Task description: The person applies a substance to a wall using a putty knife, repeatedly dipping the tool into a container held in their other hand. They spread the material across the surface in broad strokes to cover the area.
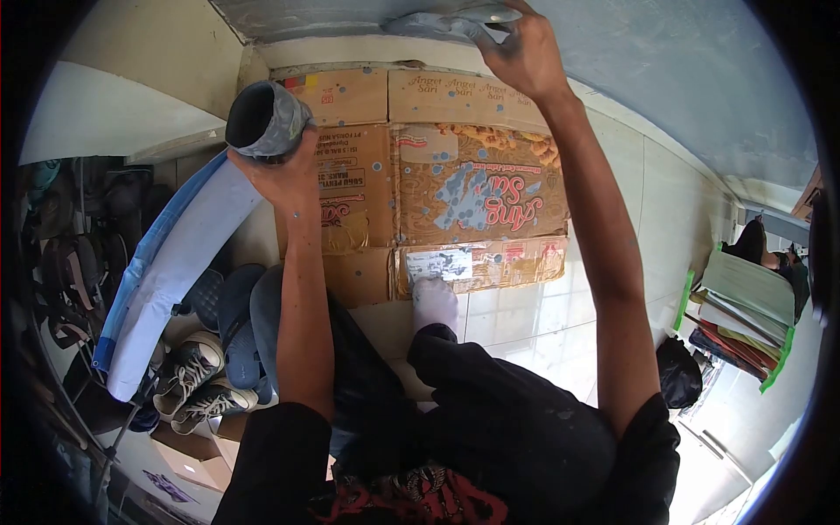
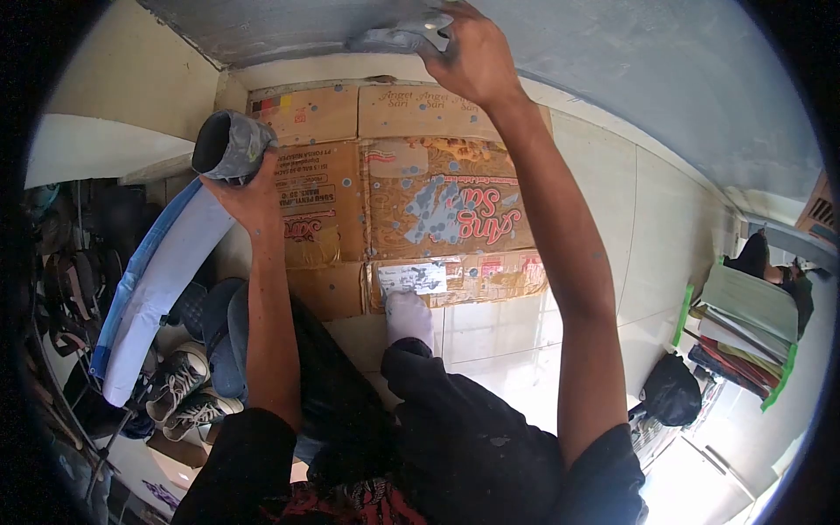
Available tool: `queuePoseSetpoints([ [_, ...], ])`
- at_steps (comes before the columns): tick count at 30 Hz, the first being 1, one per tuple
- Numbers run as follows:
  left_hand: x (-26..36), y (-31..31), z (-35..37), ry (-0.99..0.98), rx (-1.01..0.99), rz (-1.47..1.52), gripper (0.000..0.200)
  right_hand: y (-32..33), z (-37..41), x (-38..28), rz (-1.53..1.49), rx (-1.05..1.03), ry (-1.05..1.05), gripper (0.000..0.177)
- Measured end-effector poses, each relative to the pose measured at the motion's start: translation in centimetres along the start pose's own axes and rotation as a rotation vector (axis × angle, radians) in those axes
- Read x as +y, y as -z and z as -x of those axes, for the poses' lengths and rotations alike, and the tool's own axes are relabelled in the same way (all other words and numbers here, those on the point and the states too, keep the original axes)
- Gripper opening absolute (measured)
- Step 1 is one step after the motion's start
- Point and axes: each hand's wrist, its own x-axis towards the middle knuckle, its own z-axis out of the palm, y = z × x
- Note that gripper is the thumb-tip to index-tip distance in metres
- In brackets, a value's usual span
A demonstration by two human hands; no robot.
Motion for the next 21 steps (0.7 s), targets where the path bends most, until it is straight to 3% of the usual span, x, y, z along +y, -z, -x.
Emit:
queuePoseSetpoints([
  [2,0.2,-0.1,0.1,-0.014,-0.005,0.025,0.082,0.6,-0.5,-0.1,-0.103,-0.106,0.042,0.025],
  [4,-0.2,-0.1,0.2,-0.023,-0.003,0.025,0.082,0.5,-0.6,0.0,-0.436,-0.153,-0.126,0.024],
  [7,-0.4,-0.3,0.4,-0.004,0.005,0.080,0.082,2.7,-1.2,-1.0,-0.219,-0.313,-0.255,0.022],
  [10,0.2,-0.3,0.4,0.022,-0.002,0.133,0.084,3.8,-0.1,0.3,-0.240,-0.376,-0.284,0.020],
  [14,-0.2,-0.1,0.4,-0.005,0.003,0.070,0.081,5.3,3.0,6.3,-0.114,-0.327,-0.073,0.020],
  [16,-0.3,0.0,0.4,-0.004,0.000,0.087,0.081,6.6,3.3,6.0,-0.099,-0.362,-0.166,0.023],
  [21,0.3,-0.2,0.4,0.025,-0.017,0.076,0.081,6.2,2.4,2.8,-0.210,-0.208,-0.082,0.023],
])
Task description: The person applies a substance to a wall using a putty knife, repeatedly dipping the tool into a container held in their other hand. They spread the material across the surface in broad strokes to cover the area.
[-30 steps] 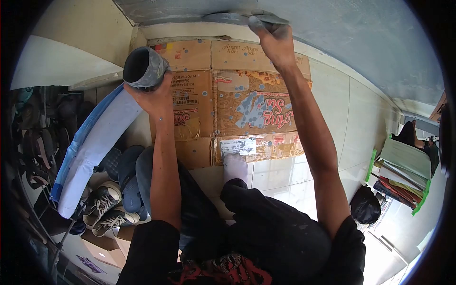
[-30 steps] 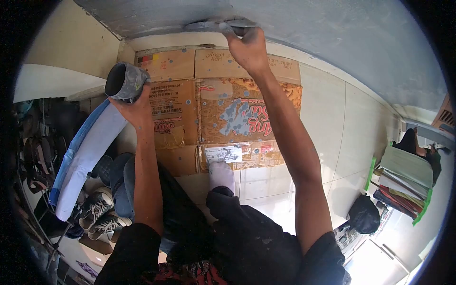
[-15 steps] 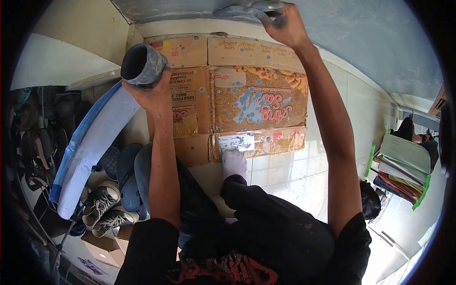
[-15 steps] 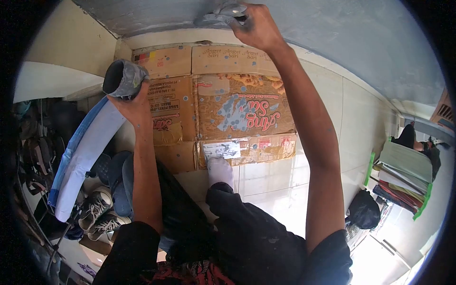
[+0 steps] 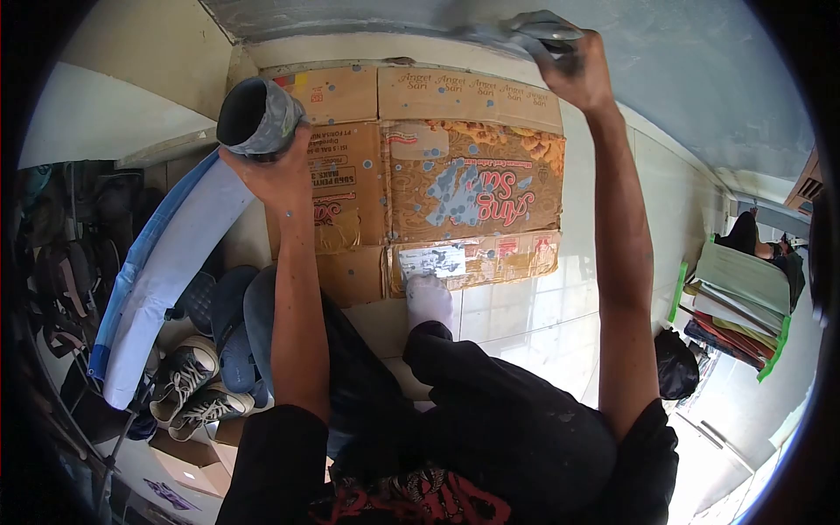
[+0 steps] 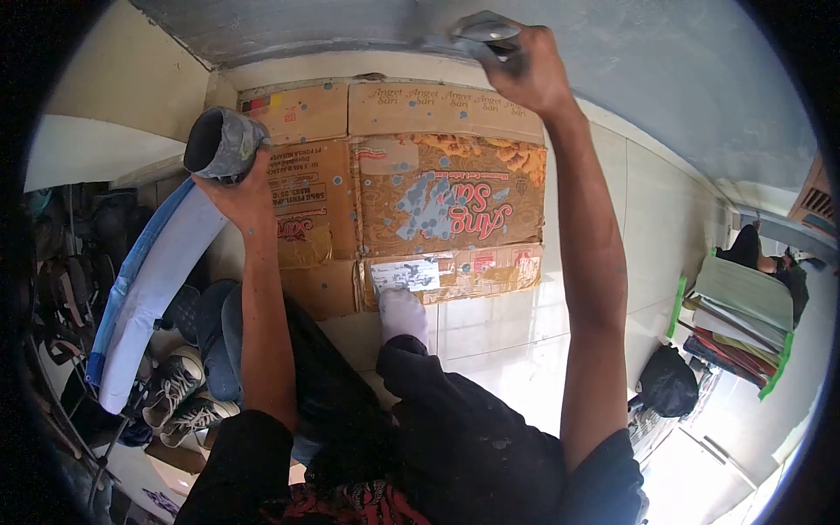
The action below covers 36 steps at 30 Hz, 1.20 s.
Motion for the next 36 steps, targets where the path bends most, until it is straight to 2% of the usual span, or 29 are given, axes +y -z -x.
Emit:
queuePoseSetpoints([
  [3,-0.1,0.0,0.2,0.008,-0.015,0.005,0.080,-2.0,-1.1,-2.0,-0.092,0.018,-0.026,0.023],
  [5,-0.4,0.0,0.2,-0.019,-0.011,-0.016,0.080,-2.6,-1.7,-2.9,-0.069,0.022,-0.204,0.020],
  [8,-1.1,0.2,0.1,-0.030,-0.008,0.000,0.080,-0.8,0.1,0.8,0.099,-0.042,-0.098,0.022],
  [11,-0.5,0.0,0.0,-0.003,-0.004,0.052,0.080,1.1,2.1,3.9,0.092,-0.081,-0.041,0.022],
  [15,-0.1,-0.2,0.1,0.014,-0.015,0.065,0.081,2.4,2.4,2.2,0.046,0.006,-0.098,0.023],
  [19,-0.8,-0.3,0.1,-0.006,-0.017,0.015,0.081,-0.7,1.8,2.3,-0.028,0.120,-0.006,0.029],
  [21,-0.8,-0.4,0.4,-0.028,-0.013,0.024,0.081,-2.4,1.6,1.0,-0.091,0.081,0.003,0.028],
  [25,-0.2,-0.2,0.3,-0.003,-0.029,0.049,0.080,-4.5,3.0,1.3,0.015,0.032,-0.029,0.025],
  [27,-0.4,-0.2,0.2,0.008,-0.015,0.070,0.079,-4.3,4.1,1.5,0.084,0.013,-0.074,0.021],
  [32,-0.1,-0.3,0.2,0.001,-0.002,0.062,0.081,-2.0,6.0,0.7,-0.093,0.140,-0.153,0.017],
  [36,-0.1,-0.4,0.4,0.019,-0.010,0.013,0.081,-2.3,4.0,-1.2,-0.020,0.183,-0.170,0.018],
])
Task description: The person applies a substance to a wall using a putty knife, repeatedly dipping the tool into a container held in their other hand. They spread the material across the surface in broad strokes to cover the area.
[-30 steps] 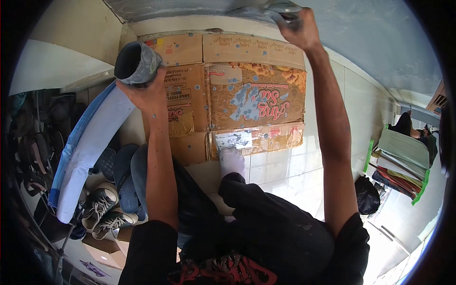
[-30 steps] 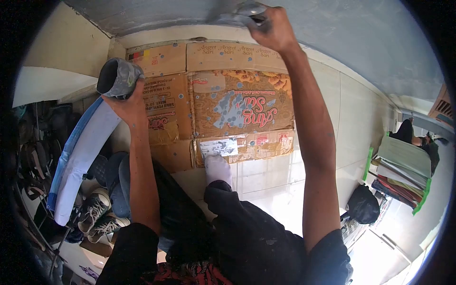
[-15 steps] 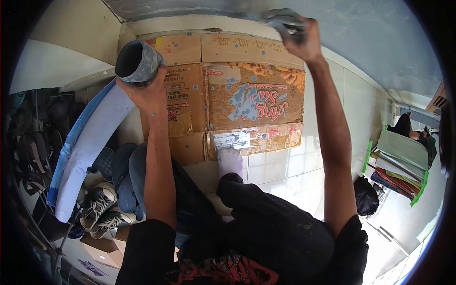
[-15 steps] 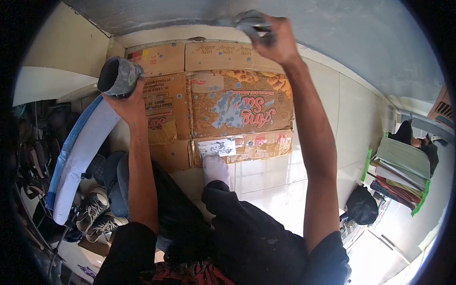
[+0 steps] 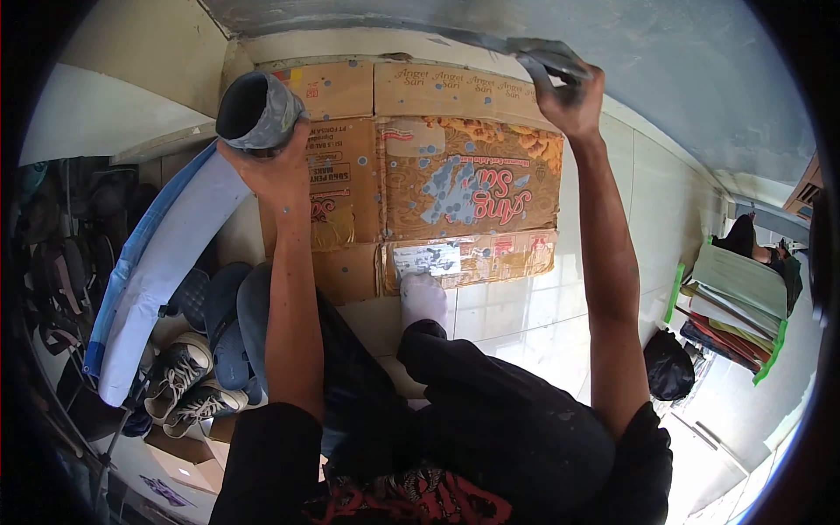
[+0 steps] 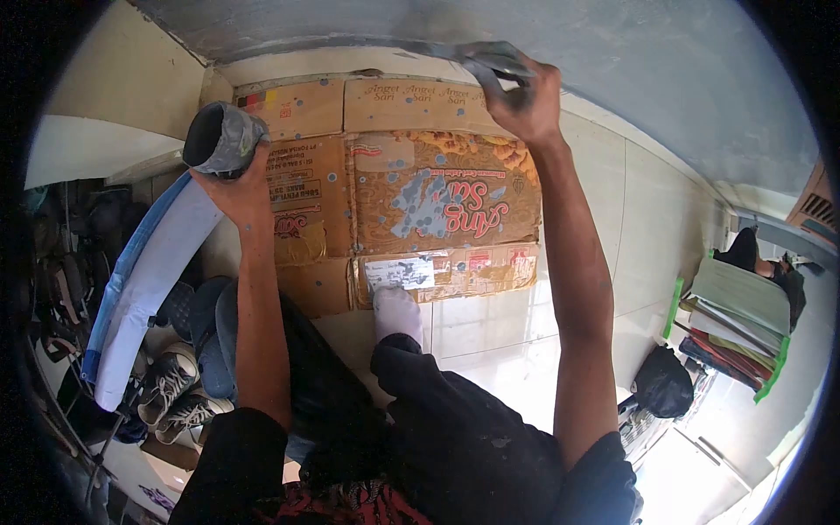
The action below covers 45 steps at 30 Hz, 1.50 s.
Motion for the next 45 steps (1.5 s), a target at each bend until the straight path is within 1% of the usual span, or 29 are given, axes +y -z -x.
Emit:
queuePoseSetpoints([
  [2,-0.1,0.0,0.0,-0.022,0.000,-0.011,0.082,-1.3,-1.0,0.2,-0.022,0.005,0.122,0.021],
  [3,-0.1,0.1,-0.1,-0.022,-0.001,-0.010,0.082,-1.7,-1.2,0.2,-0.022,0.005,0.120,0.021],
  [5,-0.3,0.3,-0.2,-0.047,-0.015,-0.006,0.081,-2.3,-1.6,0.5,0.072,-0.057,0.135,0.022],
  [6,-0.3,0.3,-0.2,-0.046,-0.012,-0.006,0.081,-2.1,-2.0,1.2,0.099,-0.001,0.274,0.020],
  [7,-0.4,0.3,-0.2,-0.048,-0.006,-0.013,0.081,-1.6,-1.7,1.6,0.097,-0.003,0.276,0.020],
  [9,-0.5,0.3,-0.3,-0.051,0.002,-0.021,0.081,-0.5,-1.0,2.1,0.143,-0.055,0.198,0.021],
  [10,-0.5,0.2,-0.2,-0.034,0.009,0.031,0.081,0.1,-0.7,2.2,0.133,-0.068,0.110,0.020],
  [12,-0.4,0.1,-0.2,-0.017,0.019,0.085,0.081,0.9,-0.6,2.1,0.126,-0.043,0.151,0.019],
  [14,0.0,0.1,-0.2,-0.018,-0.002,0.024,0.081,1.1,-0.5,1.5,0.110,-0.007,0.195,0.020],
  [18,0.2,-0.1,-0.1,-0.012,0.001,0.047,0.081,-1.1,-0.9,-0.2,0.035,0.007,0.226,0.021],
  [20,0.7,0.0,-0.1,0.001,-0.011,-0.016,0.083,-2.3,-0.6,0.1,0.075,-0.038,0.155,0.021],
  [21,0.5,0.1,-0.1,0.000,-0.010,-0.017,0.083,-2.2,-0.4,0.5,0.073,-0.038,0.157,0.021],
  [24,0.0,0.4,-0.4,-0.036,-0.003,-0.051,0.083,-0.7,-0.1,1.3,0.203,-0.059,0.250,0.021],
  [27,-0.3,0.4,-0.5,-0.040,-0.002,-0.102,0.083,0.5,0.1,0.8,0.171,-0.018,0.200,0.022],
  [29,-1.5,0.4,-0.6,-0.089,-0.009,-0.065,0.083,0.4,0.1,1.2,0.130,0.000,0.226,0.022],
  [31,-1.1,0.2,-0.4,-0.066,-0.009,-0.023,0.083,-0.1,0.0,0.5,0.154,0.030,0.282,0.022],
  [33,-0.5,0.1,-0.2,-0.041,-0.014,0.019,0.083,-1.2,0.0,0.2,0.145,0.008,0.258,0.022],
  [36,-0.1,0.4,-0.2,-0.026,-0.019,-0.030,0.083,-1.5,0.3,1.4,0.155,-0.003,0.227,0.021],
  [38,-0.6,0.7,-0.4,-0.057,-0.020,-0.078,0.084,-0.2,1.0,2.4,0.250,-0.024,0.190,0.020],
  [42,-0.2,0.5,-0.4,-0.029,-0.005,-0.046,0.084,2.4,2.5,3.3,0.207,0.037,0.113,0.018],
  [43,-0.2,0.4,-0.3,-0.015,-0.009,-0.014,0.084,2.5,2.5,3.2,0.210,0.037,0.116,0.018],
  [45,-0.6,0.3,-0.3,-0.003,-0.020,0.022,0.083,2.5,2.8,2.8,0.262,0.107,0.205,0.019],
])
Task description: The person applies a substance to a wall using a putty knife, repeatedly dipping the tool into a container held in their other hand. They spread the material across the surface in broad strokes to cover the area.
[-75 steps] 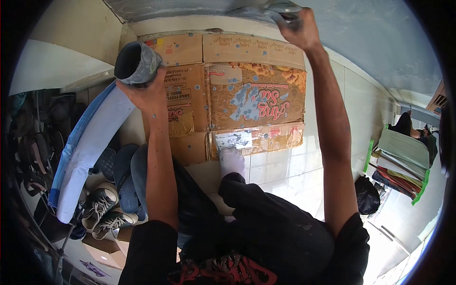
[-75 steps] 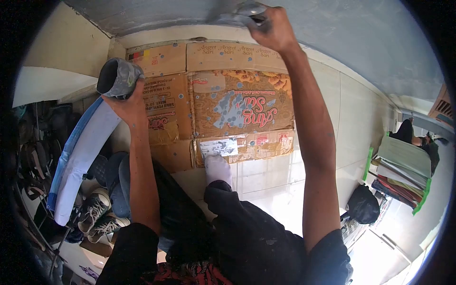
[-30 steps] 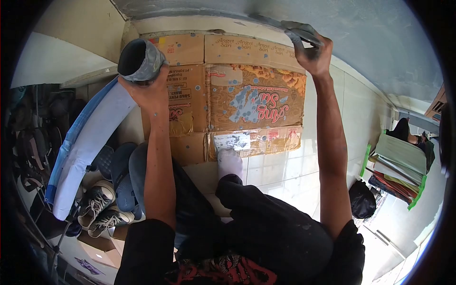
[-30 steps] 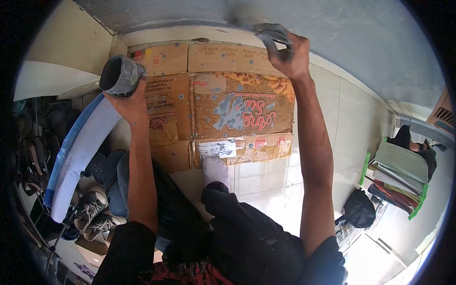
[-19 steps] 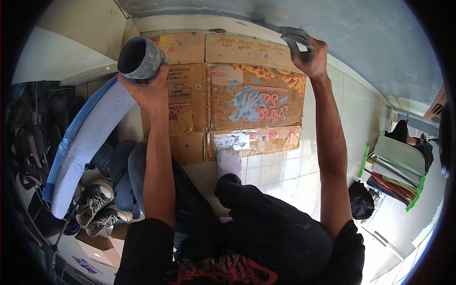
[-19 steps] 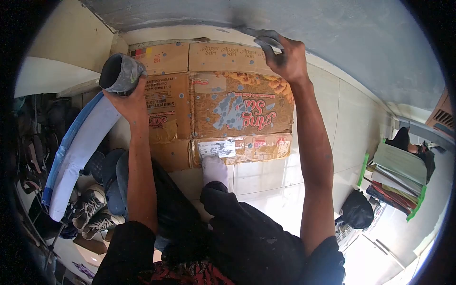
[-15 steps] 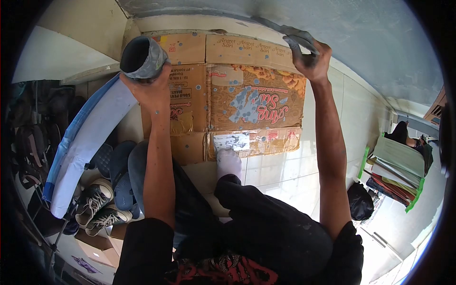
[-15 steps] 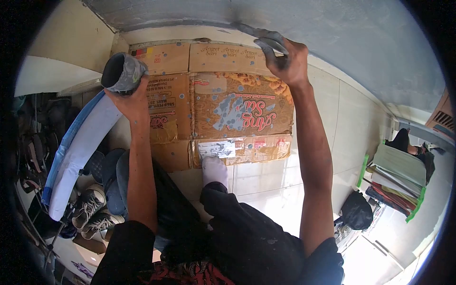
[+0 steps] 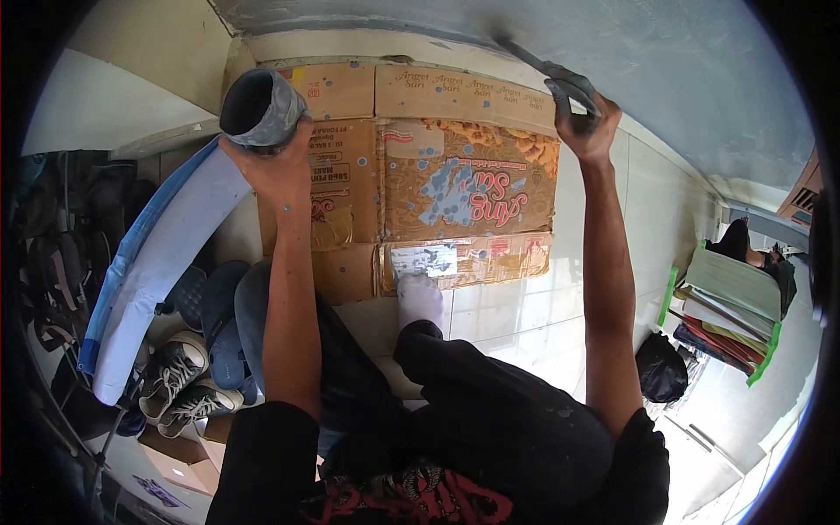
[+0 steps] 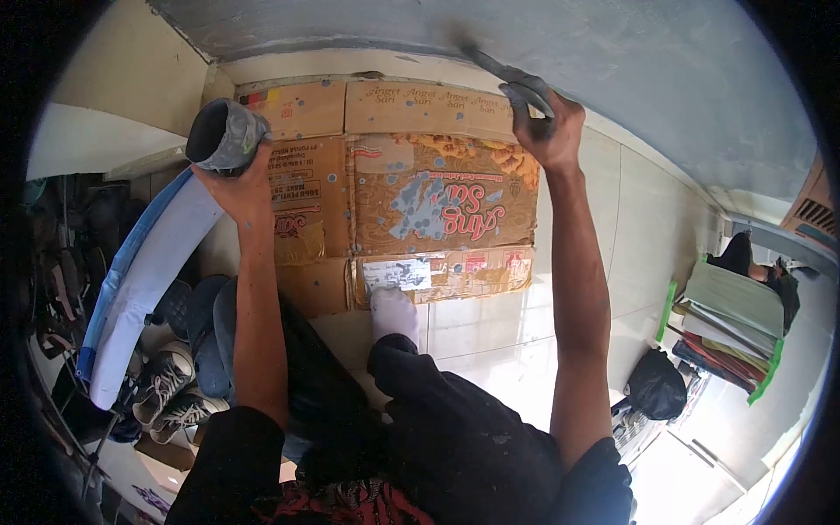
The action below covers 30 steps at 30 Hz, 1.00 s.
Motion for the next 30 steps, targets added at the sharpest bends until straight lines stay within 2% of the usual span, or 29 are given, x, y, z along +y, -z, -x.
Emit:
queuePoseSetpoints([
  [1,-0.4,0.1,0.0,-0.031,-0.009,-0.048,0.083,0.1,-0.2,-1.4,-0.078,-0.023,-0.092,0.019],
  [3,-0.4,-0.1,0.0,-0.067,-0.021,-0.093,0.084,-1.0,-0.5,-2.1,-0.058,-0.040,-0.062,0.021],
  [4,-0.2,-0.2,0.3,-0.023,-0.025,-0.053,0.084,-1.4,-0.6,-2.0,-0.043,-0.060,-0.030,0.023],
  [5,0.2,-0.3,0.4,0.020,-0.027,-0.014,0.084,-2.2,0.1,-1.3,-0.103,-0.111,-0.158,0.026],
  [6,0.5,-0.5,0.6,0.014,-0.024,-0.015,0.084,-2.0,0.1,-1.1,-0.106,-0.107,-0.155,0.026],
  [8,1.0,-0.6,0.8,0.078,-0.022,0.120,0.086,-1.1,0.2,0.2,0.006,-0.048,-0.001,0.032],
  [12,0.4,-0.7,1.3,-0.013,-0.050,0.013,0.082,2.5,0.1,0.2,0.093,0.040,-0.128,0.024],
  [14,0.5,-1.1,1.8,-0.076,-0.117,-0.038,0.078,3.8,-1.5,-3.8,-0.229,0.133,-0.260,0.017],
  [15,0.6,-1.4,1.9,-0.076,-0.109,-0.048,0.078,4.2,-2.3,-6.1,-0.348,0.205,-0.227,0.016],
  [17,0.7,-1.7,2.5,-0.070,-0.212,-0.030,0.077,6.1,-3.5,-9.9,-0.350,0.181,-0.091,0.008],
  [18,0.6,-1.8,2.8,-0.064,-0.212,-0.038,0.077,5.9,-4.2,-10.8,-0.522,0.205,0.076,0.007],
  [20,0.3,-2.0,3.2,-0.103,-0.314,-0.051,0.081,5.8,-6.2,-13.6,-0.832,0.009,0.129,0.021],
  [21,0.3,-2.1,3.2,-0.139,-0.351,-0.074,0.083,6.3,-6.7,-13.8,-0.835,0.009,0.124,0.021],
  [23,0.7,-1.9,3.5,-0.149,-0.389,-0.102,0.084,7.3,-7.7,-13.9,-0.703,-0.205,0.205,0.025],
  [26,1.4,-1.9,3.5,-0.168,-0.446,-0.143,0.087,7.5,-8.8,-14.6,-0.569,-0.292,0.206,0.024],
  [28,1.7,-1.8,3.5,-0.171,-0.467,-0.160,0.090,6.5,-9.4,-14.8,-0.602,-0.287,0.227,0.019],
  [30,2.2,-1.7,3.4,-0.213,-0.495,-0.158,0.094,5.9,-9.9,-15.1,-0.539,-0.361,0.347,0.025],
])
